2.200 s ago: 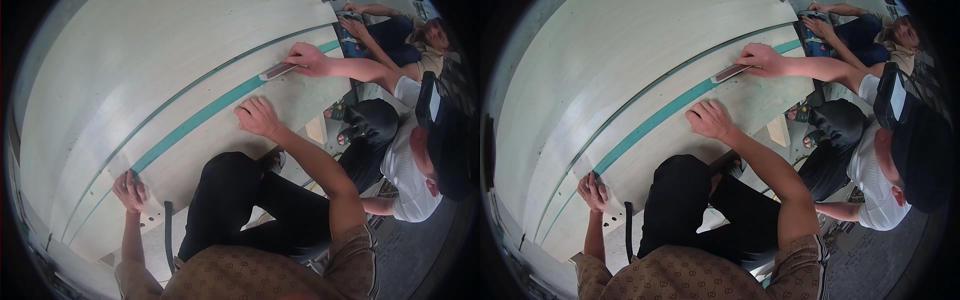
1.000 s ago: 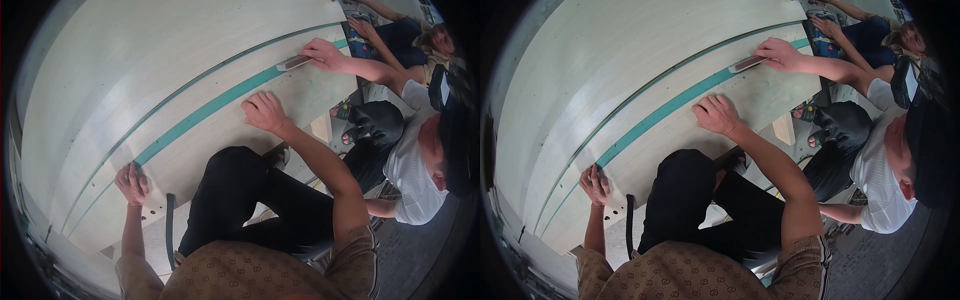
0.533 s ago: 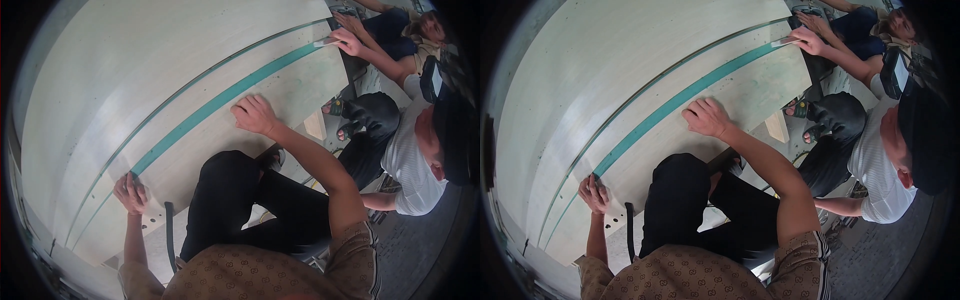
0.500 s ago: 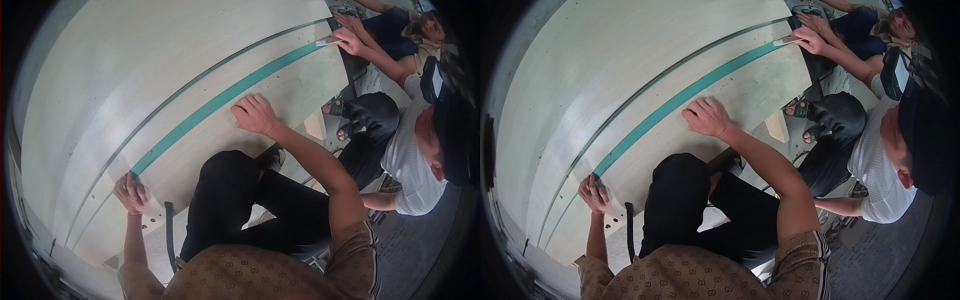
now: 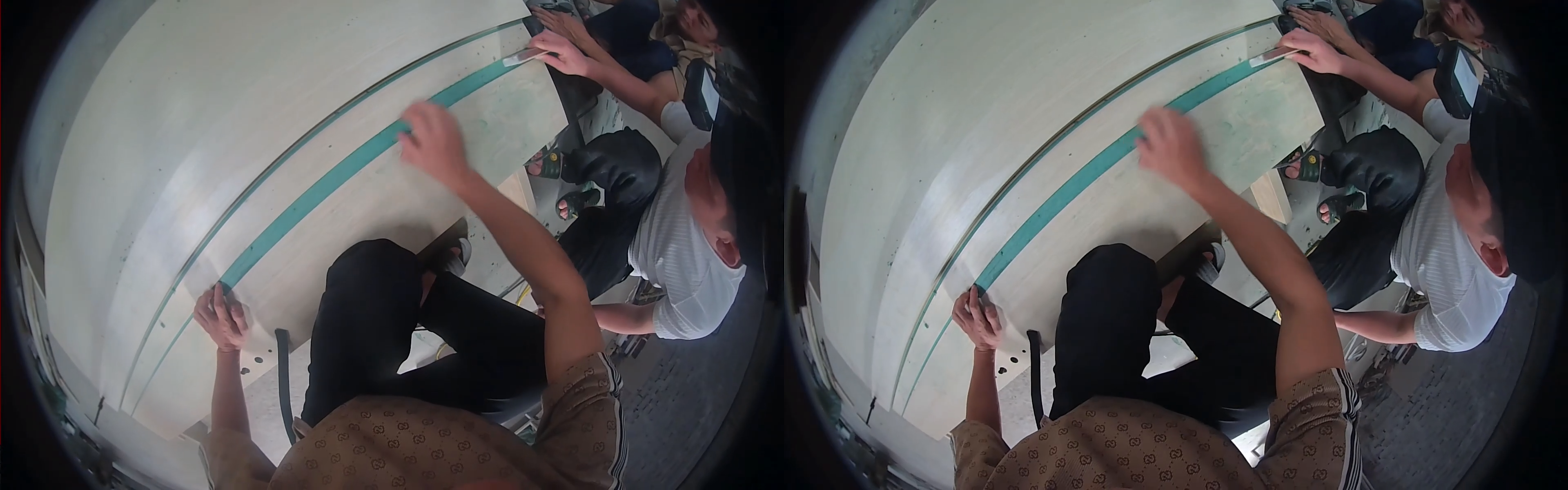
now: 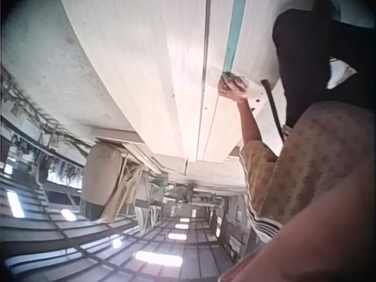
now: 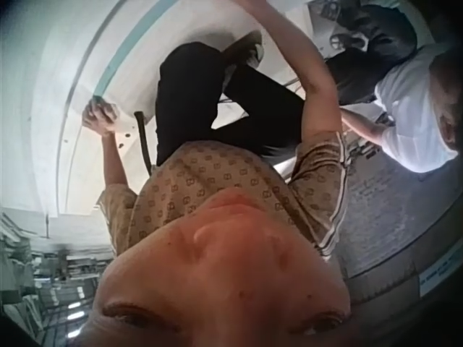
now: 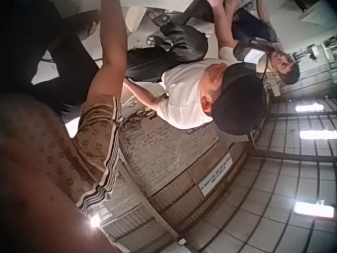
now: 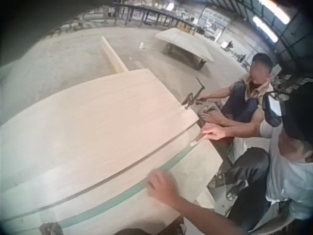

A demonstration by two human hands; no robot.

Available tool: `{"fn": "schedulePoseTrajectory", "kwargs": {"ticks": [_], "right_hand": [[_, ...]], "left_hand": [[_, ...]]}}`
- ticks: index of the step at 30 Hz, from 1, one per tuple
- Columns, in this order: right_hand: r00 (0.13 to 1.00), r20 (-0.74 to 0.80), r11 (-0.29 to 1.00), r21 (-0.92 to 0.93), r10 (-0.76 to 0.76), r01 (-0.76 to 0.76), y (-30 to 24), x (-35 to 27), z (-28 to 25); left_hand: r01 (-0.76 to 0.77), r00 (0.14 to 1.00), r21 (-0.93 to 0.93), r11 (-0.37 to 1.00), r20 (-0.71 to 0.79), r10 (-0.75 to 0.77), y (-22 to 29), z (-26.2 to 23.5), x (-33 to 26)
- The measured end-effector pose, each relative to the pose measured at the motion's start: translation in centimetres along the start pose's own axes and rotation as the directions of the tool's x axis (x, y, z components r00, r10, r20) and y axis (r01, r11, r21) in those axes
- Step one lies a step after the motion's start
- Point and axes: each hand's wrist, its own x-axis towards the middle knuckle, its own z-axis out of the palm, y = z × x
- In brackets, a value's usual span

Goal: Marking and applying adhesive tape to a large wood panel for precision cutting in a workshop.

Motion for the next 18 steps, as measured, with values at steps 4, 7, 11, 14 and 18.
{"fn": "schedulePoseTrajectory", "kwargs": {"ticks": [4,7,11,14,18], "right_hand": [[0.921,-0.198,0.917,-0.158,0.335,-0.367,5.3,2.3,-1.0],[0.959,0.114,0.964,-0.084,0.259,-0.251,0.3,-0.1,0.2],[0.917,0.249,0.935,0.25,-0.313,0.252,-2.9,-2.5,-0.9],[0.979,0.09,0.981,0.053,0.18,-0.186,2.1,-1.3,-0.8],[0.967,-0.024,0.961,-0.115,0.252,-0.253,3.3,-0.9,-0.4]], "left_hand": [[-0.015,1.0,0.001,1.0,-0.01,0.015,0.4,0.3,1.0],[-0.005,1.0,0.011,1.0,0.005,0.005,-0.2,0.3,0.0],[0.008,1.0,0.003,1.0,0.011,-0.008,-0.3,0.4,-0.4],[0.002,1.0,0.006,1.0,0.012,-0.002,0.0,0.4,0.4],[-0.002,1.0,0.005,1.0,0.013,0.002,-0.1,0.5,0.5]]}}
